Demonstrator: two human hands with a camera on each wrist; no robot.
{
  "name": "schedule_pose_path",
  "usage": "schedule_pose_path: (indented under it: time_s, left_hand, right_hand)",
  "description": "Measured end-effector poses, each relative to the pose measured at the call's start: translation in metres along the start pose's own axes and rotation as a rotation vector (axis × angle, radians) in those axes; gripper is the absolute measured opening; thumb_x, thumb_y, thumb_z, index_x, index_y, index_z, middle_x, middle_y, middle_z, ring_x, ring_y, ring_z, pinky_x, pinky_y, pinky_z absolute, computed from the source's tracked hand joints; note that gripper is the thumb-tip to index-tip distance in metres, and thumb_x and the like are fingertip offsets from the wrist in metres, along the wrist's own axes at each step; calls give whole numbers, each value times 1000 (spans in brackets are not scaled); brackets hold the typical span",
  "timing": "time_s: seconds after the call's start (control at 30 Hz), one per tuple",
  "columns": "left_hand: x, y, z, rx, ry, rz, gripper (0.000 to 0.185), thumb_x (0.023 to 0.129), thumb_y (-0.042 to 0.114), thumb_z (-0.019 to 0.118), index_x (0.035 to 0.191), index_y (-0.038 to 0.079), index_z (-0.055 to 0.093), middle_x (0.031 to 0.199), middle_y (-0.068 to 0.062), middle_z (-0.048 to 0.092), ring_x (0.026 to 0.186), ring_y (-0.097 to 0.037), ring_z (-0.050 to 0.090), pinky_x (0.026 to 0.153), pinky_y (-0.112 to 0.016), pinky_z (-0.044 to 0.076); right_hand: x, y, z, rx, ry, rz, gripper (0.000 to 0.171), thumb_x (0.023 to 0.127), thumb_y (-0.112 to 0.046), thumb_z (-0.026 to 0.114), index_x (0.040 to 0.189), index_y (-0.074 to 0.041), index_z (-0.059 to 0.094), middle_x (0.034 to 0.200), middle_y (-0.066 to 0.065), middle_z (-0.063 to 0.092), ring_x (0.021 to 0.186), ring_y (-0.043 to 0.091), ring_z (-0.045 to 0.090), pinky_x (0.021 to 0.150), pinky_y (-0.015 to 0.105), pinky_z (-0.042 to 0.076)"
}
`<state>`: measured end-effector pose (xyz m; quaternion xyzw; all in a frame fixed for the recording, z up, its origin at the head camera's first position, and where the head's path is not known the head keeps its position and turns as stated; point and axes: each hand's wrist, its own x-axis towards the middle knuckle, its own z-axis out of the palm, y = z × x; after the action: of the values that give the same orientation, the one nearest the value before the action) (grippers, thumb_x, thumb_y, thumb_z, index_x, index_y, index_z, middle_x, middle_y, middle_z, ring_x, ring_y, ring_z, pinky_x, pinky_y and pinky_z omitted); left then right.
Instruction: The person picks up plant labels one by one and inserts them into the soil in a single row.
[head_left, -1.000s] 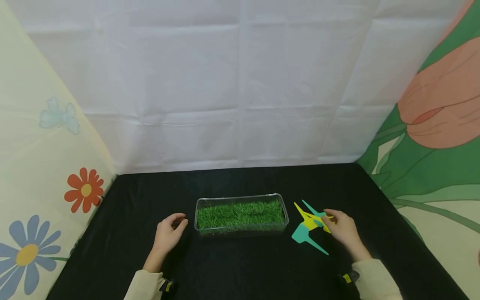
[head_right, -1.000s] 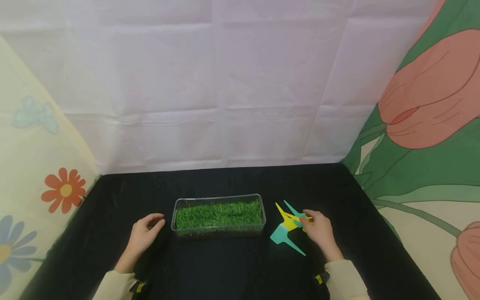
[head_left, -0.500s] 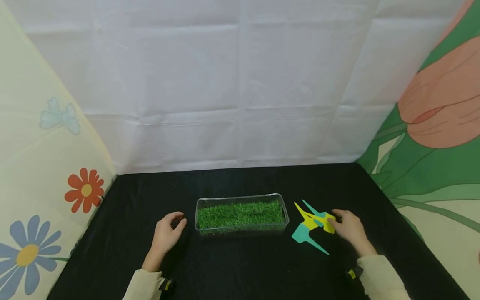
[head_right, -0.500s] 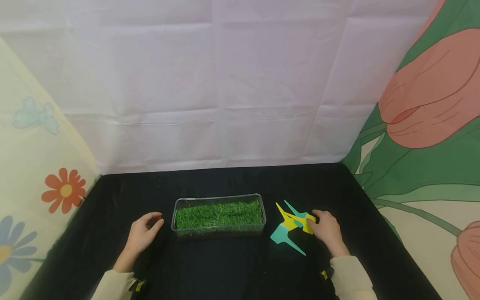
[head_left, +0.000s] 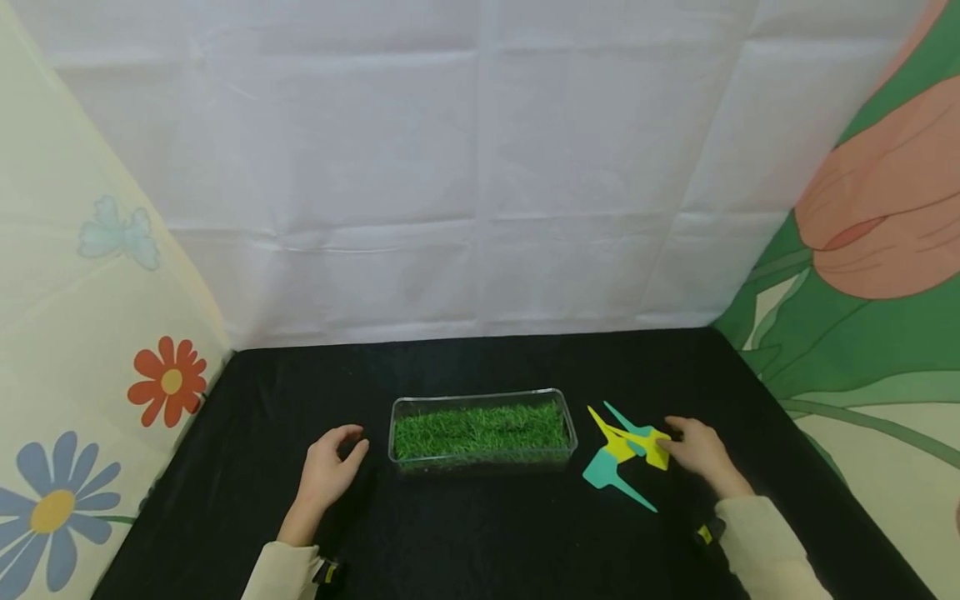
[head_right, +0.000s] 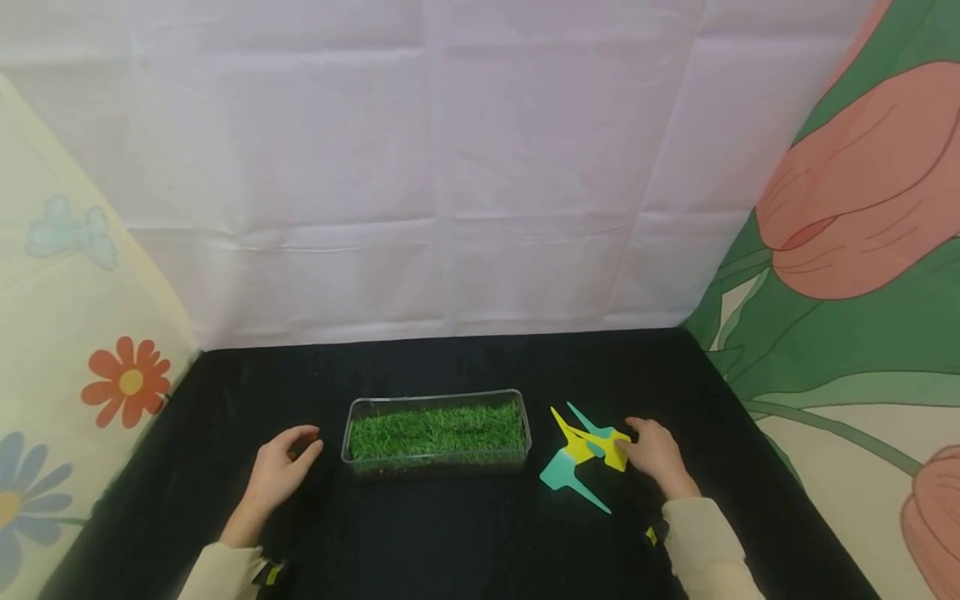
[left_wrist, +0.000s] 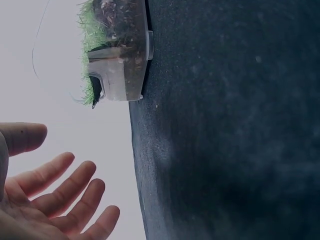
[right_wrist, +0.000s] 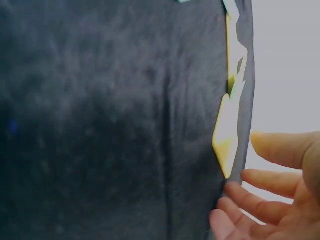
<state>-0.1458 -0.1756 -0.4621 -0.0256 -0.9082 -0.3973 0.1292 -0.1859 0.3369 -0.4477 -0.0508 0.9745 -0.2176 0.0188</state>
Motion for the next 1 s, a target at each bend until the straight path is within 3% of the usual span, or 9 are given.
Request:
schedule_pose_path:
  time_s: [0.27, 0.8, 1.0]
  left_hand:
    - [-3, -1, 2, -4, 8, 30, 23, 85, 9, 62, 104, -3, 63, 97, -14, 62, 90, -30, 58, 75, -46, 47]
    - [-3, 1, 0, -9, -23, 16, 24, 86, 10, 61, 106, -3, 63, 100, -15, 62, 93, -31, 58, 77, -47, 47]
    - [-3, 2, -1, -7, -30, 20, 25, 85, 11, 61, 106, -3, 63, 99, -15, 62, 92, -32, 58, 75, -47, 47]
  right_hand:
    - [5, 7, 5, -13, -4, 5, 42, 83, -10, 59, 111, 20, 51, 104, 39, 50, 93, 51, 49, 73, 55, 44]
    - [3, 1, 11, -37, 25, 27, 35, 82, -9, 62, 107, 14, 57, 104, 37, 47, 88, 49, 49, 69, 54, 43]
    - [2, -1, 9, -58, 37, -1, 35, 81, -12, 64, 104, 13, 59, 97, 32, 51, 83, 44, 51, 67, 52, 43]
